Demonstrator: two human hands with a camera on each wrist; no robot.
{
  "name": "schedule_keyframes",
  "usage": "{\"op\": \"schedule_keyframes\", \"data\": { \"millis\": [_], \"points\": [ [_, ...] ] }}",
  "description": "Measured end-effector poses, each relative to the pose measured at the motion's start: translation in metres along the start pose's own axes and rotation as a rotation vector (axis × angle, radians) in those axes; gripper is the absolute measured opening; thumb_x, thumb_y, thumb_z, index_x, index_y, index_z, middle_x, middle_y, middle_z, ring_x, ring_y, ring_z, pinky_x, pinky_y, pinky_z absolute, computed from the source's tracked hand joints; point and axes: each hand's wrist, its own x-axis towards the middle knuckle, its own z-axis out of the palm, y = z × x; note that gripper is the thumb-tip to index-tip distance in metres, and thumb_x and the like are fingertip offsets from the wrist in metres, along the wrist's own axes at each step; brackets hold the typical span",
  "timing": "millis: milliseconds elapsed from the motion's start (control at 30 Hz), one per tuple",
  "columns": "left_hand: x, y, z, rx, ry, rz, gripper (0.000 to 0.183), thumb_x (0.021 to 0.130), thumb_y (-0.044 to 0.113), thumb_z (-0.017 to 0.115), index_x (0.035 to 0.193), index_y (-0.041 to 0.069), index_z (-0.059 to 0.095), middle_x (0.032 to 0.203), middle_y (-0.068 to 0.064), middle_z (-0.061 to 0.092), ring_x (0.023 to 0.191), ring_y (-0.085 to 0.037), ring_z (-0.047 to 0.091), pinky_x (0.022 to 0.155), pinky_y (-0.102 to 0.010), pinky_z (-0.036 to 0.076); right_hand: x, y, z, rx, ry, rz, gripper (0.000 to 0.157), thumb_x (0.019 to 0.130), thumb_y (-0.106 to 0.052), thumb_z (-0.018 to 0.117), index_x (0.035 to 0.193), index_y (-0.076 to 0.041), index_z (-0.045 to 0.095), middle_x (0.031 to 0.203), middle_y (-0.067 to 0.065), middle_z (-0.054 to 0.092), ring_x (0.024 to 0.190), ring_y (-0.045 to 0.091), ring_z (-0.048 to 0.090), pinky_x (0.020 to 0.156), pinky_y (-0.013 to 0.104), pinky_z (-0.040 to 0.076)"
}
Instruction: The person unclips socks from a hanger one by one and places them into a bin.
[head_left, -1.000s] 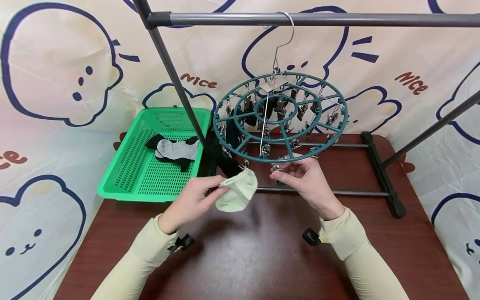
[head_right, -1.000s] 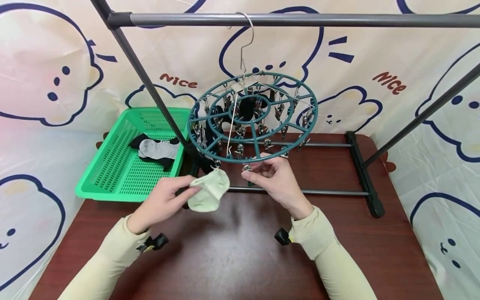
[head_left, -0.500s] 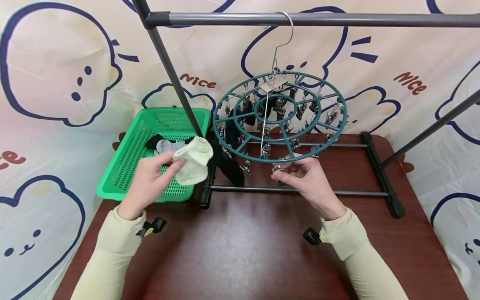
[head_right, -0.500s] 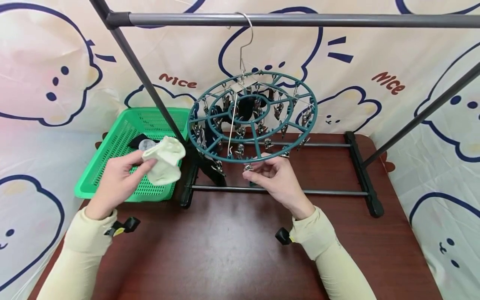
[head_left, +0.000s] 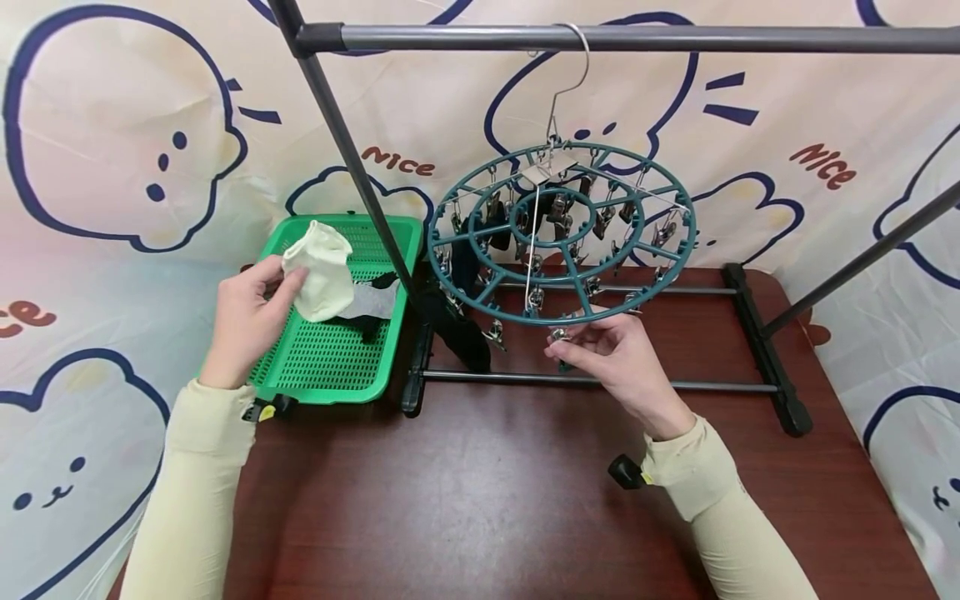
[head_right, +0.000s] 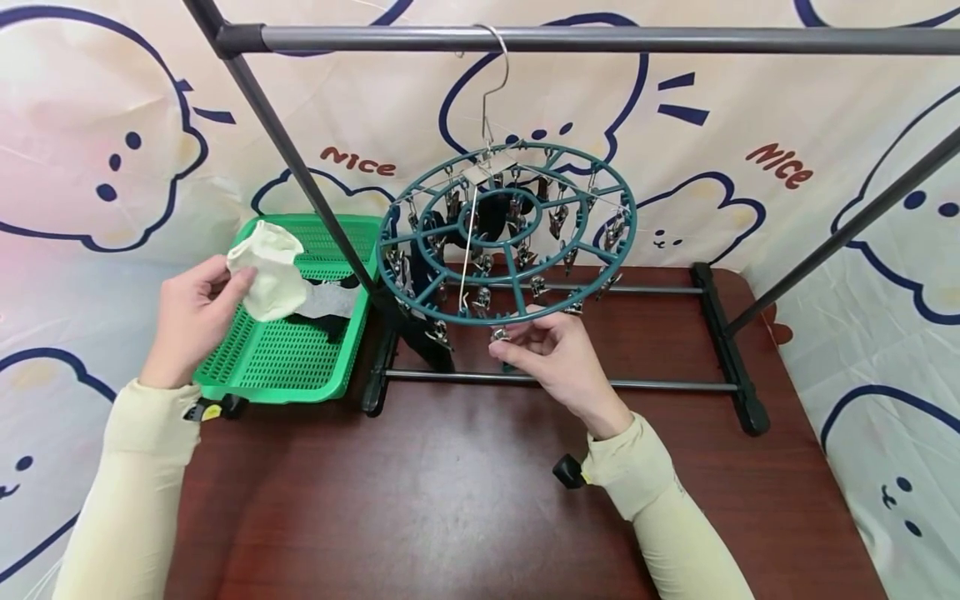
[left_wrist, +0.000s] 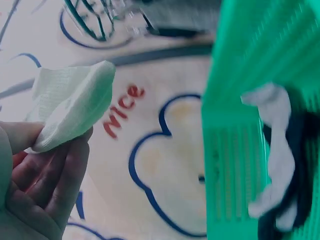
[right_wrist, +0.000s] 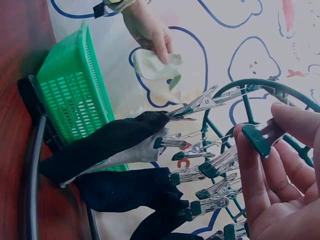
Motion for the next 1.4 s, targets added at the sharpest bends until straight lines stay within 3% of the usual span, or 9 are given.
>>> {"op": "schedule_keyframes", "data": {
  "millis": [167, 267, 367, 467, 600, 733, 867, 1067, 1400],
  "points": [
    [0.011, -0.024, -0.002, 0.123, 0.001, 0.024, 0.025, 0.103, 0.019, 0.064, 0.086, 0.002, 0.067, 0.069, -0.003, 0.063, 0.058, 0.002, 0.042, 0.059, -0.017, 0.032, 0.000, 0.001, 0.001, 0.023, -0.007, -0.004, 0.019, 0.092, 0.000, 0.076, 0.108, 0.009, 0.072, 0.093, 0.003, 0.079, 0.085, 0.018, 0.078, 0.080, 0.030, 0.062],
    [0.019, -0.036, -0.004, 0.197, -0.015, 0.022, 0.027, 0.103, 0.020, 0.064, 0.084, 0.002, 0.065, 0.066, -0.012, 0.061, 0.055, 0.000, 0.037, 0.057, -0.021, 0.029, 0.000, 0.001, 0.001, 0.039, -0.010, -0.008, 0.020, 0.092, 0.001, 0.076, 0.109, 0.010, 0.071, 0.094, 0.005, 0.079, 0.085, 0.019, 0.078, 0.080, 0.030, 0.062],
    [0.031, -0.047, -0.005, 0.271, -0.029, 0.017, 0.026, 0.103, 0.021, 0.064, 0.085, 0.003, 0.066, 0.067, -0.014, 0.063, 0.054, -0.003, 0.038, 0.058, -0.024, 0.030, -0.001, 0.003, 0.001, 0.039, -0.007, -0.007, 0.021, 0.092, 0.000, 0.076, 0.110, 0.010, 0.071, 0.095, 0.006, 0.079, 0.086, 0.021, 0.078, 0.081, 0.030, 0.062],
    [0.045, -0.059, -0.007, 0.345, -0.064, 0.014, 0.026, 0.104, 0.021, 0.063, 0.086, 0.002, 0.066, 0.068, -0.016, 0.064, 0.055, -0.016, 0.044, 0.060, -0.032, 0.032, -0.002, 0.004, 0.000, 0.028, -0.002, -0.007, 0.024, 0.092, 0.000, 0.076, 0.111, 0.013, 0.069, 0.094, 0.005, 0.079, 0.086, 0.022, 0.078, 0.081, 0.030, 0.061],
    [0.056, -0.077, -0.012, 0.457, -0.166, -0.001, 0.027, 0.106, 0.022, 0.058, 0.086, 0.004, 0.059, 0.062, -0.014, 0.055, 0.057, -0.032, 0.046, 0.061, -0.044, 0.032, -0.003, 0.005, 0.001, 0.032, -0.002, -0.007, 0.023, 0.092, -0.001, 0.077, 0.110, 0.011, 0.070, 0.095, 0.009, 0.079, 0.086, 0.023, 0.078, 0.081, 0.030, 0.062],
    [0.063, -0.091, -0.015, 0.540, -0.252, -0.009, 0.024, 0.106, 0.019, 0.056, 0.088, 0.003, 0.058, 0.062, -0.014, 0.053, 0.057, -0.036, 0.046, 0.061, -0.051, 0.034, -0.003, 0.005, 0.001, 0.045, -0.003, -0.006, 0.020, 0.091, 0.000, 0.077, 0.109, 0.008, 0.072, 0.098, 0.016, 0.078, 0.087, 0.025, 0.079, 0.083, 0.032, 0.062],
    [0.070, -0.097, -0.013, 0.585, -0.277, -0.012, 0.023, 0.105, 0.017, 0.056, 0.089, 0.002, 0.059, 0.062, -0.017, 0.054, 0.055, -0.038, 0.046, 0.059, -0.057, 0.037, -0.003, 0.004, 0.000, 0.041, -0.003, -0.013, 0.020, 0.092, 0.000, 0.076, 0.109, 0.008, 0.071, 0.096, 0.010, 0.078, 0.087, 0.022, 0.079, 0.083, 0.032, 0.062],
    [0.073, -0.097, 0.002, 0.695, -0.298, 0.031, 0.024, 0.099, 0.010, 0.054, 0.077, 0.000, 0.057, 0.059, -0.021, 0.056, 0.054, -0.047, 0.053, 0.050, -0.061, 0.040, -0.002, 0.004, -0.002, 0.042, -0.010, -0.018, 0.016, 0.093, 0.000, 0.076, 0.108, 0.005, 0.073, 0.096, 0.004, 0.079, 0.087, 0.020, 0.079, 0.083, 0.032, 0.061],
    [0.072, -0.099, 0.029, 0.747, -0.443, -0.006, 0.023, 0.097, 0.008, 0.050, 0.079, 0.000, 0.062, 0.065, -0.021, 0.063, 0.062, -0.047, 0.060, 0.057, -0.063, 0.048, -0.005, 0.004, -0.004, 0.040, 0.005, 0.002, 0.020, 0.092, 0.000, 0.076, 0.108, 0.010, 0.071, 0.095, 0.004, 0.079, 0.086, 0.020, 0.079, 0.082, 0.031, 0.062]
  ]
}}
